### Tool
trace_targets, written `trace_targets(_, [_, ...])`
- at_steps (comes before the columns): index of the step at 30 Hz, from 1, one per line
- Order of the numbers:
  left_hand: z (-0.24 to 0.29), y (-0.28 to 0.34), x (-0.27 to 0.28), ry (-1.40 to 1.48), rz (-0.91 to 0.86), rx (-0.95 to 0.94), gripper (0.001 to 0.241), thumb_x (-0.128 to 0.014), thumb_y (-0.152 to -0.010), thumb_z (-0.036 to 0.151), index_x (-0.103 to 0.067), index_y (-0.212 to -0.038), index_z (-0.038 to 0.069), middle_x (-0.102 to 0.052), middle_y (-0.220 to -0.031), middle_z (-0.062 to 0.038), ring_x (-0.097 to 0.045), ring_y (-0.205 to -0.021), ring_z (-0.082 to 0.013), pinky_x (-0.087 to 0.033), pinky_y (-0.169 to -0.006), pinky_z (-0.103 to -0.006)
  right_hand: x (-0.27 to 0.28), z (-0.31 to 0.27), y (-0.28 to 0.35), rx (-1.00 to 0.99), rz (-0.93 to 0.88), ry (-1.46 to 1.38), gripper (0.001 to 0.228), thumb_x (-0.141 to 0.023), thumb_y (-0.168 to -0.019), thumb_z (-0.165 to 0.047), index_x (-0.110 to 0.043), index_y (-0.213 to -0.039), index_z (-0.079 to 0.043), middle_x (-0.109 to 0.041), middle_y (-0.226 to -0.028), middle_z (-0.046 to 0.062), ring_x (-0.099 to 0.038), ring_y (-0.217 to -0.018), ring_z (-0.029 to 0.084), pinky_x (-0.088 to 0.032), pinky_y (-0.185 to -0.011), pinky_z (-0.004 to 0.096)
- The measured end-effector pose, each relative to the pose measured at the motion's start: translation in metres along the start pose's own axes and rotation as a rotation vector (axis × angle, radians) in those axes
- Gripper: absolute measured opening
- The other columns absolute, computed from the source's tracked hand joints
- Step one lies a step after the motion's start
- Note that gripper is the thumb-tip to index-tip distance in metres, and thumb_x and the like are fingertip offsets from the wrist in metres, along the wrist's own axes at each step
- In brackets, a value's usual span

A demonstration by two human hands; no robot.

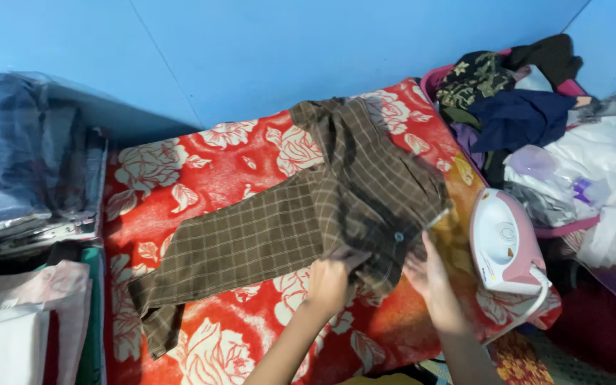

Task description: The person irons a pair of brown plaid trousers on a floral-patterned surface. They smooth the fabric with their hands, spray it with water from a bottle, and use a pink iron to press the garment, repeating the process on different sections.

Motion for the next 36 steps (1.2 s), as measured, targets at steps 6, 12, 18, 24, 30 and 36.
trace_targets(6, [-0.049, 0.055, -0.002, 0.051, -0.233, -0.203, 0.006, -0.072, -0.069, 0.015, -0.069, -0.066, 0.012, -0.070, -0.068, -0.015, -0.068, -0.064, -0.0409, -0.051, -0.055, -0.0497, 0.017, -0.021, -0.119, 0.236, 0.298, 0.074, 0.059, -0.086, -0.070, -0.007, -0.067, -0.125, -0.013, -0.073, -0.118, 0.012, -0.073, -0.095, 0.033, -0.060, -0.080, 0.063])
trace_targets(12, [-0.055, 0.058, 0.063, 0.311, -0.052, -0.064, 0.031, -0.064, -0.096, 0.037, -0.069, -0.123, 0.023, -0.078, -0.094, -0.013, -0.072, -0.081, -0.0385, -0.052, -0.065, -0.0469, -0.071, -0.040, -0.004, 0.742, -0.234, 0.936, 0.034, -0.086, -0.083, -0.022, -0.053, -0.074, -0.019, -0.047, -0.068, -0.009, -0.037, -0.063, 0.007, -0.031, -0.058, 0.025])
trace_targets(18, [-0.044, 0.023, 0.146, 0.383, 0.280, -0.325, 0.025, -0.083, -0.071, 0.010, -0.081, -0.095, 0.016, -0.038, -0.161, -0.019, -0.037, -0.149, -0.0436, -0.029, -0.121, -0.0615, -0.126, -0.023, 0.096, 0.833, -0.970, 1.170, 0.039, -0.059, -0.090, 0.002, -0.072, -0.126, -0.001, -0.075, -0.129, 0.008, -0.067, -0.120, 0.016, -0.051, -0.104, 0.031])
trace_targets(24, [-0.055, 0.000, 0.123, 0.238, 0.176, -0.405, 0.033, -0.089, -0.071, 0.025, -0.077, -0.101, 0.021, -0.069, -0.120, -0.005, -0.066, -0.115, -0.0222, -0.019, -0.123, -0.0635, -0.119, -0.039, 0.107, 0.834, -0.859, 1.330, 0.032, -0.051, -0.084, 0.001, -0.076, -0.104, -0.003, -0.080, -0.102, 0.003, -0.069, -0.095, 0.012, -0.054, -0.084, 0.028])
trace_targets(30, [-0.045, -0.013, 0.099, 0.202, 0.248, -0.370, 0.031, -0.085, -0.075, 0.033, -0.077, -0.105, 0.026, -0.072, -0.120, -0.003, -0.065, -0.104, -0.0243, -0.036, -0.088, -0.0451, -0.142, -0.052, 0.190, 1.117, -0.648, 1.585, 0.104, -0.094, -0.066, -0.037, -0.042, -0.154, -0.020, -0.051, -0.152, 0.009, -0.046, -0.142, 0.025, -0.034, -0.116, 0.041])
trace_targets(36, [-0.022, -0.018, 0.158, 0.558, -0.083, -0.374, 0.095, -0.063, -0.048, 0.082, -0.047, -0.112, 0.014, -0.071, -0.110, 0.002, -0.063, -0.095, -0.0168, -0.035, -0.098, -0.0358, -0.104, -0.063, 0.172, 1.130, -0.708, 1.434, 0.061, -0.089, -0.068, -0.009, -0.071, -0.126, -0.018, -0.079, -0.123, 0.000, -0.076, -0.108, 0.013, -0.055, -0.092, 0.028])
Point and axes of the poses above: each hand's wrist, its own y-axis away from the middle knuckle, its own x-axis out of the back of the hand, z = x × y, the point moved 4 cm from there along -y, towards the middle knuckle
